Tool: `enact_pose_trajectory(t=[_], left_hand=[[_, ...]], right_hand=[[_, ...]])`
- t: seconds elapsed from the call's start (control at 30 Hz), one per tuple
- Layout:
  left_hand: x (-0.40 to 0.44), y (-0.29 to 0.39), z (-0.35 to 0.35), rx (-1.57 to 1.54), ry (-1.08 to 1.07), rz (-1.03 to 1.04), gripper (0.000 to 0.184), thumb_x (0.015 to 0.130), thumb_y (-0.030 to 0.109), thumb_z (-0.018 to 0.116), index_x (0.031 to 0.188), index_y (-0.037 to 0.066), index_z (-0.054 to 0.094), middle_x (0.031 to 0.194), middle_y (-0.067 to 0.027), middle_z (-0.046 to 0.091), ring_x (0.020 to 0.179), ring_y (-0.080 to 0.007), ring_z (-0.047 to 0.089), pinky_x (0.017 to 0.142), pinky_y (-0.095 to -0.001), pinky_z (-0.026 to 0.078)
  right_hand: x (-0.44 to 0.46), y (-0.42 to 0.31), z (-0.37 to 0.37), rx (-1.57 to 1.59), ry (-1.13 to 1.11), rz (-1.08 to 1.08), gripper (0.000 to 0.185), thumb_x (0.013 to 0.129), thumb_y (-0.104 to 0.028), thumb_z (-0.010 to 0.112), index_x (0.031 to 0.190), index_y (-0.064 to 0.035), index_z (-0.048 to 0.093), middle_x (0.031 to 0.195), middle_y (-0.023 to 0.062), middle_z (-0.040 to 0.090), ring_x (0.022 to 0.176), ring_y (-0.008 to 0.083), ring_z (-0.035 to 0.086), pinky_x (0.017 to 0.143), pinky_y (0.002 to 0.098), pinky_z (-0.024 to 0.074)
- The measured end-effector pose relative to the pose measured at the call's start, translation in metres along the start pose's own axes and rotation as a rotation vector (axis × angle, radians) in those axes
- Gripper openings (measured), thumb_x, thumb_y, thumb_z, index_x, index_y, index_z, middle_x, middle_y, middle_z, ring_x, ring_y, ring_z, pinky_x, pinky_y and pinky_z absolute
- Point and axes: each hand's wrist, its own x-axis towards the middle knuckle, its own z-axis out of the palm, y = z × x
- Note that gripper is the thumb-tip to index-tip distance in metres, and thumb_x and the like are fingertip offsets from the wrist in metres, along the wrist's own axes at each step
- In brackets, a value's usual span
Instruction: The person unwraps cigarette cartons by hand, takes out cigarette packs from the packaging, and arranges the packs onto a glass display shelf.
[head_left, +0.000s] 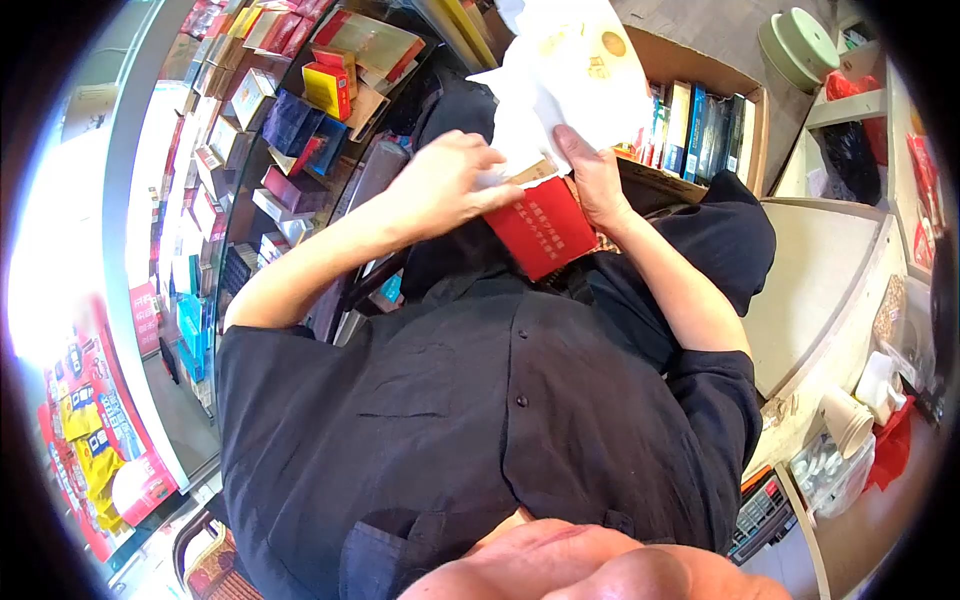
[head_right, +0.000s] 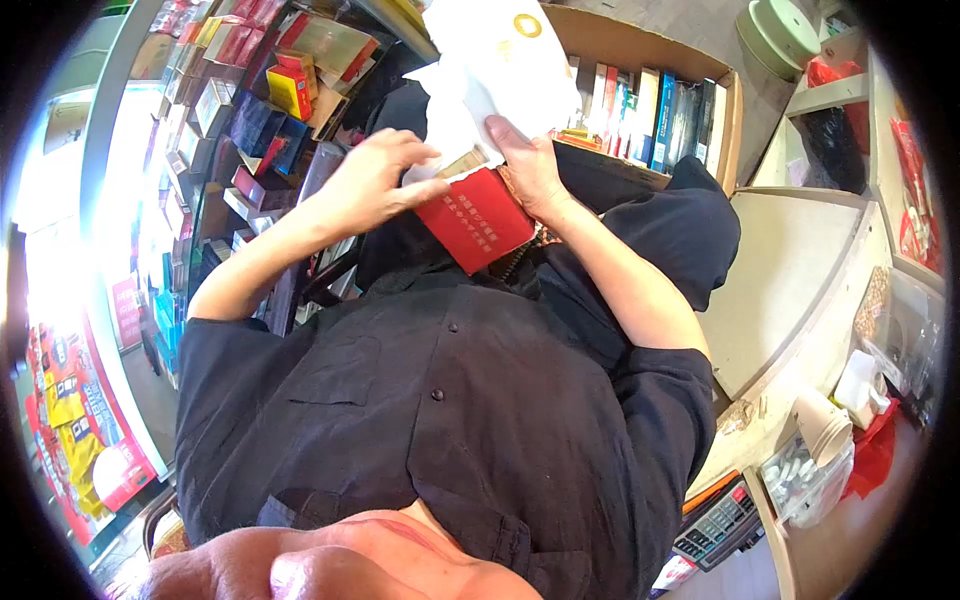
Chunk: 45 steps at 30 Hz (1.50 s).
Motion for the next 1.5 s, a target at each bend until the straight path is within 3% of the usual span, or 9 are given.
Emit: enact_pose_trajectory(t=[0.23, 0.33, 0.47, 0.67, 0.77, 1.1, 1.23, 1.4, 1.5], left_hand=[[0.026, 0.005, 0.01, -0.434, -0.186, -0.224, 0.046, 0.074, 0.025, 0.078, 0.104, -0.004, 0.06, 0.097, -0.0219, 0.064, 0.093, -0.0357, 0.062, 0.083, -0.0397, 0.049], [0.025, -0.008, 0.014, -0.554, -0.314, -0.28, 0.048, 0.07, 0.022, 0.08, 0.108, 0.001, 0.059, 0.1, -0.0143, 0.063, 0.095, -0.0249, 0.061, 0.083, -0.0362, 0.047], [0.019, -0.016, 0.028, -0.396, -0.309, -0.112, 0.051, 0.067, 0.024, 0.083, 0.106, 0.001, 0.059, 0.095, -0.0129, 0.061, 0.094, -0.027, 0.057, 0.082, -0.0377, 0.046], [0.007, -0.033, 0.046, -0.629, -0.361, -0.174, 0.054, 0.084, 0.051, 0.067, 0.095, -0.002, 0.065, 0.087, -0.0134, 0.066, 0.081, -0.0196, 0.062, 0.071, -0.0344, 0.05], [-0.008, -0.025, 0.041, -0.807, -0.441, -0.342, 0.037, 0.085, 0.04, 0.07, 0.096, 0.005, 0.065, 0.098, -0.0049, 0.061, 0.088, -0.0128, 0.056, 0.076, -0.0287, 0.046], [-0.06, -0.001, 0.008, -0.54, 0.057, -0.376, 0.033, 0.081, 0.033, 0.072, 0.087, 0.003, 0.062, 0.088, -0.0067, 0.055, 0.073, -0.013, 0.056, 0.065, -0.0279, 0.046], [-0.067, -0.025, -0.039, -0.98, 0.243, -0.455, 0.034, 0.093, 0.039, 0.06, 0.092, 0.005, 0.061, 0.083, 0.0039, 0.054, 0.075, -0.0054, 0.047, 0.067, -0.0256, 0.042], [-0.066, -0.036, -0.132, -1.372, 0.556, -0.426, 0.051, 0.097, 0.04, 0.05, 0.129, -0.001, 0.048, 0.12, -0.0132, 0.062, 0.109, -0.021, 0.063, 0.097, -0.0357, 0.05], [-0.065, -0.059, -0.172, -1.123, 0.607, -0.487, 0.048, 0.097, 0.044, 0.049, 0.126, 0.007, 0.052, 0.107, -0.0047, 0.067, 0.088, -0.0121, 0.065, 0.071, -0.0258, 0.048]], right_hand=[[0.006, 0.012, -0.018, -0.137, 0.088, -0.146, 0.027, 0.095, -0.017, 0.058, 0.109, 0.0055, 0.061, 0.102, 0.0076, 0.065, 0.09, 0.0146, 0.059, 0.083, 0.0302, 0.0466], [0.002, 0.008, -0.008, -0.184, 0.077, -0.147, 0.026, 0.095, -0.017, 0.058, 0.109, 0.0048, 0.061, 0.1, 0.0068, 0.065, 0.087, 0.0146, 0.059, 0.081, 0.0302, 0.0468], [-0.008, 0.007, 0.0, -0.211, 0.065, -0.151, 0.026, 0.096, -0.017, 0.056, 0.112, 0.0041, 0.059, 0.098, 0.0056, 0.064, 0.086, 0.0157, 0.058, 0.081, 0.0303, 0.0465], [-0.022, 0.021, 0.006, -0.2, 0.031, -0.218, 0.029, 0.096, -0.017, 0.055, 0.119, 0.0016, 0.055, 0.11, 0.0068, 0.059, 0.099, 0.0144, 0.054, 0.085, 0.0315, 0.0455], [-0.032, 0.028, 0.014, -0.042, 0.048, -0.164, 0.03, 0.097, -0.016, 0.055, 0.122, 0.001, 0.054, 0.112, 0.0057, 0.059, 0.101, 0.0162, 0.054, 0.087, 0.0317, 0.045], [-0.046, 0.038, 0.026, -0.162, -0.078, -0.057, 0.038, 0.099, -0.021, 0.053, 0.129, 0.0007, 0.047, 0.123, 0.0054, 0.053, 0.112, 0.0154, 0.049, 0.096, 0.0296, 0.0392], [-0.043, 0.035, 0.021, 0.0, 0.02, -0.005, 0.039, 0.098, -0.022, 0.055, 0.129, 0.0004, 0.047, 0.122, 0.0049, 0.054, 0.111, 0.0149, 0.049, 0.096, 0.0296, 0.0397], [-0.036, 0.034, 0.013, -0.137, 0.019, -0.017, 0.038, 0.099, -0.023, 0.052, 0.126, 0.0049, 0.05, 0.119, 0.0077, 0.057, 0.108, 0.0173, 0.052, 0.094, 0.0308, 0.0407], [-0.032, 0.036, 0.015, -0.163, 0.024, -0.02, 0.039, 0.099, -0.024, 0.053, 0.124, 0.0055, 0.051, 0.118, 0.0078, 0.058, 0.107, 0.0172, 0.052, 0.094, 0.0306, 0.0406]])
